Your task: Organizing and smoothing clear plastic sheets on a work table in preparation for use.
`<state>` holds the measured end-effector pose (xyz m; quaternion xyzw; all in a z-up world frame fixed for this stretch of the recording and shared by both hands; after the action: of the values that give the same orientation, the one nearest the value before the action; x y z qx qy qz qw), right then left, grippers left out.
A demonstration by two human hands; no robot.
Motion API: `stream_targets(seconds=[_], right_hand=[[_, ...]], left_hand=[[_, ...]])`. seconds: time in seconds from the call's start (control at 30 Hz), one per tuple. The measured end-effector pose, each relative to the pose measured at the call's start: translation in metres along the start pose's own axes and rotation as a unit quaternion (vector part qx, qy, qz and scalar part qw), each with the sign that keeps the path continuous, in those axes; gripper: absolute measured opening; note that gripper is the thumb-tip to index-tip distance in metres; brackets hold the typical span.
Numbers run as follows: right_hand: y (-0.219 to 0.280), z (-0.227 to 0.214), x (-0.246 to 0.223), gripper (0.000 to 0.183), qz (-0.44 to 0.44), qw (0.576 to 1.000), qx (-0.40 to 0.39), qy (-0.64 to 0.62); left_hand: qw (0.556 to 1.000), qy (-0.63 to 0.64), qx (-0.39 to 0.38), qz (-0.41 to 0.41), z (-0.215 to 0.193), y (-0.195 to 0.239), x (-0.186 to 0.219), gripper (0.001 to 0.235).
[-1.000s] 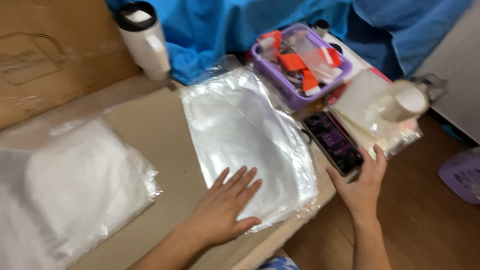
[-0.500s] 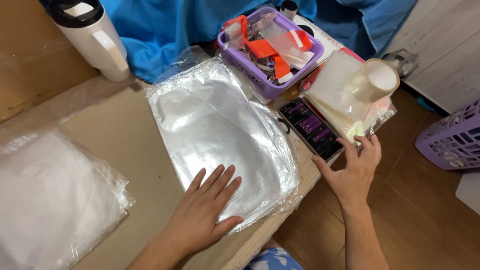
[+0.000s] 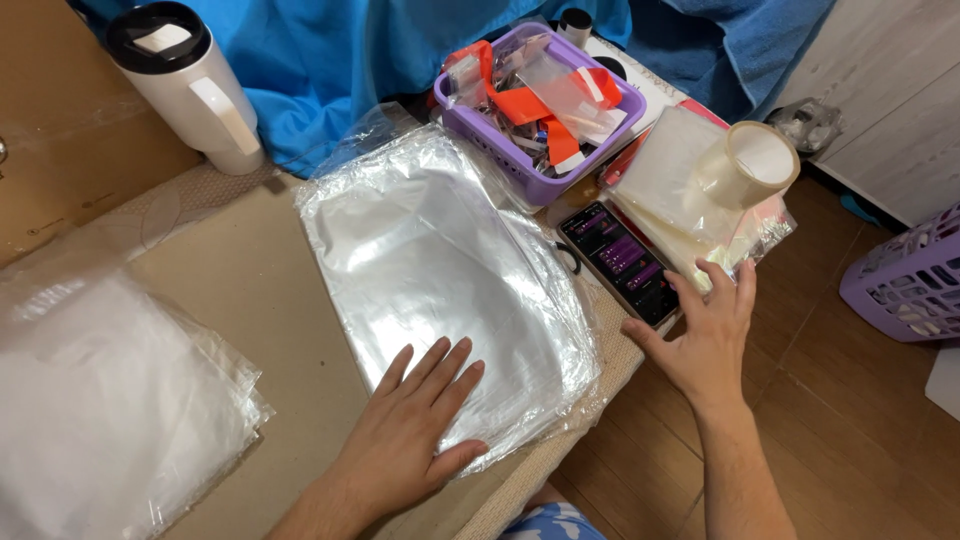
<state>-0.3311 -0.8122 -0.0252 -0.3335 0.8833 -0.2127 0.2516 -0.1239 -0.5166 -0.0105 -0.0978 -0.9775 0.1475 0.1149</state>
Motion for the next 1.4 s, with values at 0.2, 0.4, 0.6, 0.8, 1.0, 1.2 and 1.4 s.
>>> stream_targets(seconds=[0.2, 0.4, 0.6, 0.8, 1.0, 1.2, 1.4], right_hand=[[-0.051, -0.004, -0.025, 0.091, 0.005, 0.977, -0.203, -0.058], [-0.046, -0.071, -0.072, 0.084, 0.042, 0.957, 0.189, -0.218], [0.018, -0.052, -0.140, 0.056, -0.052, 0.975, 0.027, -0.213], [0.046, -0.015, -0.148, 0.063, -0.002, 0.980, -0.154, -0.125], [0.064, 0.015, -0.155, 0.083, 0.000, 0.986, -0.162, -0.039], [0.049, 0.041, -0.160, 0.077, -0.053, 0.976, -0.207, -0.044], [0.043, 0.068, -0.168, 0.069, -0.073, 0.977, -0.194, -0.049]], left_hand=[[1.000, -0.003, 0.009, 0.001, 0.000, 0.000, 0.000, 0.074], [0.999, 0.030, -0.005, -0.023, 0.000, -0.003, -0.002, 0.062], [0.997, -0.016, 0.079, 0.011, 0.024, 0.005, -0.007, 0.029], [0.998, -0.043, -0.043, 0.012, 0.035, 0.004, 0.012, 0.033], [0.990, 0.080, -0.009, -0.114, 0.004, -0.001, 0.012, 0.023], [0.990, 0.083, 0.077, -0.087, -0.006, -0.010, -0.019, 0.048], [0.983, 0.075, 0.060, -0.156, 0.003, -0.013, -0.031, 0.040]])
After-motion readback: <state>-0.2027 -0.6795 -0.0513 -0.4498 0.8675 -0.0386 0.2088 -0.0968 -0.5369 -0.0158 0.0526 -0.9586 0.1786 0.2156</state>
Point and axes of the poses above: each hand's wrist, its own y-axis away from the middle knuckle, its own z-axis out of the palm, x = y × z, the point moved 3 cm from there along -y, towards the middle knuckle, and after that the axes turned 12 degrees about z, right-handed, at the moved point
